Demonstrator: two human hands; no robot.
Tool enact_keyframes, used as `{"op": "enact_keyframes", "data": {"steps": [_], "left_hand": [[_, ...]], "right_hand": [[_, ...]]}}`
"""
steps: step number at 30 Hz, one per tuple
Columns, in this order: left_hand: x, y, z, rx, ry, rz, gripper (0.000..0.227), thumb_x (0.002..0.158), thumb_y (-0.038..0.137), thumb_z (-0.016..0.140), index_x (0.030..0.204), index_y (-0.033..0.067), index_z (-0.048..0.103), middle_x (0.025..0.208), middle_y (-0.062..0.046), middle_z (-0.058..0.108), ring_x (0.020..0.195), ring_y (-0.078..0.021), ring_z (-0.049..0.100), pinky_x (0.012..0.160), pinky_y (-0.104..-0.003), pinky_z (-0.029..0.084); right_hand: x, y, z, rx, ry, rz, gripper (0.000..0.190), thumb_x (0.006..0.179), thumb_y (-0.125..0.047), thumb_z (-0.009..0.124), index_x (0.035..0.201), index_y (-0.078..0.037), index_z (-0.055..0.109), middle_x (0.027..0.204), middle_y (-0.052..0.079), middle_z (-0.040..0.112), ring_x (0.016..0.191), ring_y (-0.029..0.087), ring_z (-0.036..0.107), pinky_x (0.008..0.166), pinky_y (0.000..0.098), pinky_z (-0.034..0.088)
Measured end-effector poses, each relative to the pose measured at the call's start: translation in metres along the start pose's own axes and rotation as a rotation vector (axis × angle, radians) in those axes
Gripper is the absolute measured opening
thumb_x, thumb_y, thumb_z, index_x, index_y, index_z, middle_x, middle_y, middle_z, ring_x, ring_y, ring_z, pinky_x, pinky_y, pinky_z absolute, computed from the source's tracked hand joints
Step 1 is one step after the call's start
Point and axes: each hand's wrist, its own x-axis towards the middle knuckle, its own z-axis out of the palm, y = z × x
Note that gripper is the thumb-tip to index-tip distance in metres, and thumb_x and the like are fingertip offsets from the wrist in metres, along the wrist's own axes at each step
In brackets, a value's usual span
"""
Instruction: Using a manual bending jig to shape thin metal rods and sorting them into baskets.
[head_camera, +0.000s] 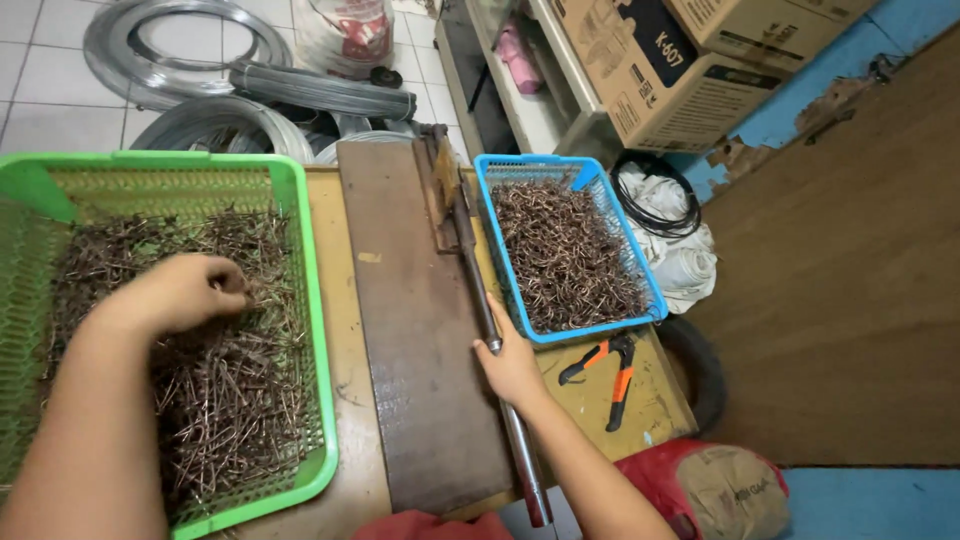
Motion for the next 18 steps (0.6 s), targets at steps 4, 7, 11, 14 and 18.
{"op": "enact_keyframes", "data": {"steps": [4,7,11,14,18], "left_hand": [[-0.009,-0.006,-0.015,-0.234,0.189,-0.004,0.044,0.095,0.027,0.086,0.137,0.0151,0.078,0.142,-0.014,0.076,0.113,-0.034,0.076,0.095,-0.046,0.054],[0.007,-0.02,-0.01,-0.338,0.271,0.076,0.044,0.092,0.027,0.085,0.135,0.0168,0.078,0.151,-0.013,0.069,0.137,-0.034,0.063,0.112,-0.047,0.046],[0.005,-0.01,-0.008,-0.443,0.226,0.034,0.046,0.093,0.03,0.082,0.136,0.0159,0.075,0.158,-0.013,0.062,0.145,-0.0346,0.055,0.12,-0.049,0.038],[-0.005,0.003,-0.009,-0.456,0.197,0.025,0.044,0.097,0.033,0.078,0.139,0.018,0.075,0.16,-0.011,0.061,0.146,-0.0344,0.056,0.122,-0.05,0.039],[0.006,0.001,-0.004,-0.404,0.168,0.043,0.065,0.1,0.047,0.065,0.157,0.018,0.06,0.167,-0.011,0.053,0.153,-0.0342,0.049,0.128,-0.049,0.033]], "right_hand": [[0.001,0.001,0.001,0.017,-0.008,-0.006,0.079,0.098,-0.02,0.065,0.169,-0.037,0.035,0.173,-0.004,0.047,0.071,0.025,0.07,0.097,0.0329,0.051],[-0.001,0.001,0.001,-0.017,-0.004,0.047,0.081,0.1,-0.021,0.067,0.171,-0.043,0.037,0.071,0.006,0.053,0.056,0.019,0.039,0.068,0.0298,0.041],[-0.005,-0.011,-0.003,0.003,-0.024,0.068,0.081,0.1,-0.019,0.065,0.17,-0.043,0.034,0.126,0.001,0.079,0.054,0.017,0.041,0.071,0.0291,0.046],[-0.007,-0.012,-0.004,0.011,-0.029,0.09,0.081,0.101,-0.019,0.065,0.171,-0.043,0.034,0.119,0.003,0.078,0.055,0.018,0.041,0.072,0.0278,0.046],[-0.003,-0.005,-0.002,-0.005,-0.011,0.06,0.08,0.101,-0.019,0.067,0.171,-0.042,0.036,0.065,0.005,0.047,0.054,0.019,0.039,0.065,0.0297,0.041]]}}
